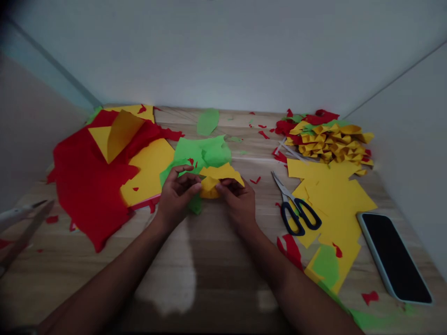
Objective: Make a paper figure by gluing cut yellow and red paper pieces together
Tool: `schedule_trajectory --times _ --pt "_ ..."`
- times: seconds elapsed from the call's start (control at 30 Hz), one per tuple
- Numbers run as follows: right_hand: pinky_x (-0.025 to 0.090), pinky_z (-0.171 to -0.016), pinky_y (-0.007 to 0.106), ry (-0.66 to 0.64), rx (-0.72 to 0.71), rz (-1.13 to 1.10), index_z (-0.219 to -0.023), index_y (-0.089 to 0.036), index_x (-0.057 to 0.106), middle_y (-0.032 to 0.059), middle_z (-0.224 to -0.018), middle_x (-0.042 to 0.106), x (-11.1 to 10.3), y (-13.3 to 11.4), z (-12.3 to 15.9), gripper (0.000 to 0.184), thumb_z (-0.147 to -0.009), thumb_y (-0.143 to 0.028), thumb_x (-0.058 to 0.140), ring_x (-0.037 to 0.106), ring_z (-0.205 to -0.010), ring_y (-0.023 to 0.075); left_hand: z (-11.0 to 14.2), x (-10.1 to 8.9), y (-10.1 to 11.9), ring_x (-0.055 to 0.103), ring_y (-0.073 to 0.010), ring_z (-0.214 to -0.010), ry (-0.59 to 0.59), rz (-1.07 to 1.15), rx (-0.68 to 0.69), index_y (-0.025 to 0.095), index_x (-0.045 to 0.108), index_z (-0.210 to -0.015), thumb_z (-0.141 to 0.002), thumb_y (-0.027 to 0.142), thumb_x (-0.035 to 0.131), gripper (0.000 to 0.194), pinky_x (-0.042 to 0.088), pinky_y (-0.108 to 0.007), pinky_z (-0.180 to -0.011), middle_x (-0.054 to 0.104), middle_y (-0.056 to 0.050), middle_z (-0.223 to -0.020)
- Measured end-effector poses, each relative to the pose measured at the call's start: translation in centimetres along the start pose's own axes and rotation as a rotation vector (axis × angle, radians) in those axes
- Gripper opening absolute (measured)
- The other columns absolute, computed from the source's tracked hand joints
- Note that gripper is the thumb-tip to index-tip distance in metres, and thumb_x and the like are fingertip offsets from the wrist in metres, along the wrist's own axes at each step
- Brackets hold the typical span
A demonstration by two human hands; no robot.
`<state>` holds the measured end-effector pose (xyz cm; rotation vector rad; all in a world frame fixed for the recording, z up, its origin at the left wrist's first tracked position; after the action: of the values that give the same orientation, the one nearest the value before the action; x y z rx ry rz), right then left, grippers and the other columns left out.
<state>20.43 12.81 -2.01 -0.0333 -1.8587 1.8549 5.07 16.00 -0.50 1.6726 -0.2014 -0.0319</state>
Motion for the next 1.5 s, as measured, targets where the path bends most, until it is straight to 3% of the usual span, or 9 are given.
schedule_trajectory --times 0.17,0.3,0.57,0.77,0.93,1.13,1.3,1.5 --pt "0.055 -0.074 0.029 -0.059 -0.119 0.145 -0.075 -0.024 0.073 -0.0008 -0.079 0.073 0.1 -0.7 0.1 0.004 -0.073 -0.025 0.077 0.067 -0.078 0.0151 0.2 0.5 0.4 0.066 -0.0109 -0.071 0.046 0.002 0.003 0.022 0.055 -0.100 -0.070 0.025 0.078 0.038 0.053 -0.022 -0.066 0.067 0.000 -0.086" --pt "0.056 -0.071 0.029 -0.053 -0.179 0.223 -0.078 -0.024 0.075 -0.0006 -0.078 0.074 0.3 -1.3 0.3 0.004 -0.074 -0.022 0.075 0.068 -0.076 0.0156 0.2 0.6 0.6 0.068 -0.0112 -0.071 0.101 0.135 -0.055 0.021 0.056 -0.092 -0.064 0.026 0.083 0.039 0.054 -0.021 -0.066 0.069 0.001 -0.081" --pt "0.056 -0.069 0.028 -0.066 -0.258 0.253 -0.080 -0.025 0.073 -0.0012 -0.077 0.072 0.2 -1.4 0.4 0.005 -0.076 -0.021 0.074 0.067 -0.074 0.0148 0.3 0.8 0.8 0.067 -0.0098 -0.062 0.080 0.243 -0.170 0.021 0.053 -0.086 -0.062 0.021 0.084 0.040 0.053 -0.018 -0.061 0.069 0.004 -0.069" --pt "0.057 -0.078 0.031 -0.245 -0.403 0.498 -0.104 -0.029 0.073 0.0013 -0.097 0.075 -0.2 -1.1 0.3 0.024 -0.082 -0.020 0.070 0.070 -0.085 0.0170 0.3 0.9 0.5 0.064 -0.0094 -0.059 0.138 0.231 -0.214 0.021 0.053 -0.087 -0.067 0.025 0.081 0.035 0.049 -0.017 -0.054 0.069 0.004 -0.071" --pt "0.058 -0.081 0.029 -0.332 -0.480 0.632 -0.101 -0.030 0.074 -0.0004 -0.097 0.077 -0.3 -1.5 0.1 0.021 -0.085 -0.018 0.066 0.072 -0.087 0.0159 0.2 0.7 0.4 0.067 -0.0110 -0.064 0.196 0.177 -0.147 0.022 0.053 -0.088 -0.069 0.025 0.078 0.032 0.052 -0.021 -0.063 0.070 0.004 -0.072" --pt "0.059 -0.080 0.031 -0.208 -0.463 0.580 -0.100 -0.029 0.075 0.0006 -0.095 0.077 -0.3 -1.4 0.3 0.019 -0.086 -0.020 0.067 0.073 -0.087 0.0173 0.5 1.0 0.6 0.068 -0.0144 -0.064 -0.001 0.115 -0.175 0.023 0.051 -0.099 -0.069 0.030 0.080 0.042 0.052 -0.022 -0.058 0.069 0.003 -0.073" --pt "0.059 -0.084 0.028 -0.227 -0.422 0.551 -0.101 -0.032 0.076 -0.0024 -0.098 0.078 -0.1 -1.5 0.5 0.021 -0.084 -0.020 0.069 0.073 -0.091 0.0161 0.7 1.2 0.6 0.070 -0.0152 -0.073 0.016 0.002 -0.074 0.022 0.051 -0.104 -0.072 0.026 0.077 0.041 0.053 -0.023 -0.064 0.070 0.001 -0.078" --pt "0.060 -0.075 0.027 -0.200 -0.352 0.534 -0.091 -0.031 0.078 -0.0020 -0.090 0.079 -0.1 -1.6 0.5 0.015 -0.082 -0.021 0.071 0.074 -0.083 0.0167 1.0 1.0 0.6 0.071 -0.0161 -0.081 0.045 -0.088 -0.008 0.021 0.054 -0.102 -0.073 0.024 0.075 0.035 0.055 -0.025 -0.071 0.071 -0.002 -0.091"
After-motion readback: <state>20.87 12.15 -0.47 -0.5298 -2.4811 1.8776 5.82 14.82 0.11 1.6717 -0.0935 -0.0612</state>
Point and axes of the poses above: each hand's wrist, its own z-axis away from the middle knuckle, its own x-axis out of the palm, y = z × x, the point moved 1 cm from there along -z, towards the middle knuckle
